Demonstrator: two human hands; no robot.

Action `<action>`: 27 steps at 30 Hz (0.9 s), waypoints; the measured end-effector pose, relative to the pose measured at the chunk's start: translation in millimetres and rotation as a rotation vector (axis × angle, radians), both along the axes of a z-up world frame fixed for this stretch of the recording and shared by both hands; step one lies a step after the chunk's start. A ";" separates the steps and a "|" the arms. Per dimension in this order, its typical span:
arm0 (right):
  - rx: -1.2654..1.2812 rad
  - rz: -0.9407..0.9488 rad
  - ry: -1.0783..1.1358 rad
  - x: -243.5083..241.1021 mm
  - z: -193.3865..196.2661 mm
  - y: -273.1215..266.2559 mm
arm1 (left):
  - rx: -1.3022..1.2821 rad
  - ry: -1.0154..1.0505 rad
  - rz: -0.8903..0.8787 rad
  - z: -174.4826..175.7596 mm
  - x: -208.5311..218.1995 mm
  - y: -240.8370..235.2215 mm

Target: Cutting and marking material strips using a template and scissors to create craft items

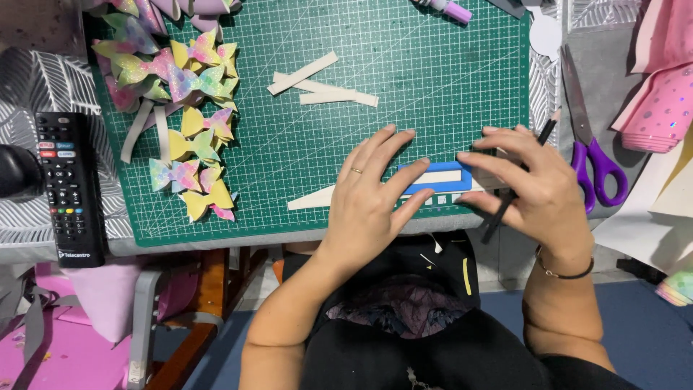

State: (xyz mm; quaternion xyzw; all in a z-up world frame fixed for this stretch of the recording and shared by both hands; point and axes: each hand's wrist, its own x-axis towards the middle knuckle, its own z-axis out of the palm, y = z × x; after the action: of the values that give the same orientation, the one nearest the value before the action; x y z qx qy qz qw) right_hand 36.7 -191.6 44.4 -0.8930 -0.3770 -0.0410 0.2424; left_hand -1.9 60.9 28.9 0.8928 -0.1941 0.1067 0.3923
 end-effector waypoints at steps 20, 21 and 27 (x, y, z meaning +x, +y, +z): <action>0.633 -0.127 0.062 -18.9 -41.7 5.2 | 0.015 -0.035 0.012 -1.7 -0.7 0.0; 0.578 -0.126 0.058 -19.3 -39.9 5.8 | 0.017 -0.042 0.009 -2.2 -0.3 -0.2; 0.152 -0.250 -0.135 -26.5 -46.4 4.2 | 0.022 -0.038 0.023 -3.6 -1.2 -0.7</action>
State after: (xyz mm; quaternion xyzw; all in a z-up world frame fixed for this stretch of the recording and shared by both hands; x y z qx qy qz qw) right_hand 10.2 -187.5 -2.0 -0.9072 -0.2741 -0.1593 0.2765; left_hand -3.1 60.2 25.3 0.8970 -0.1925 0.1261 0.3774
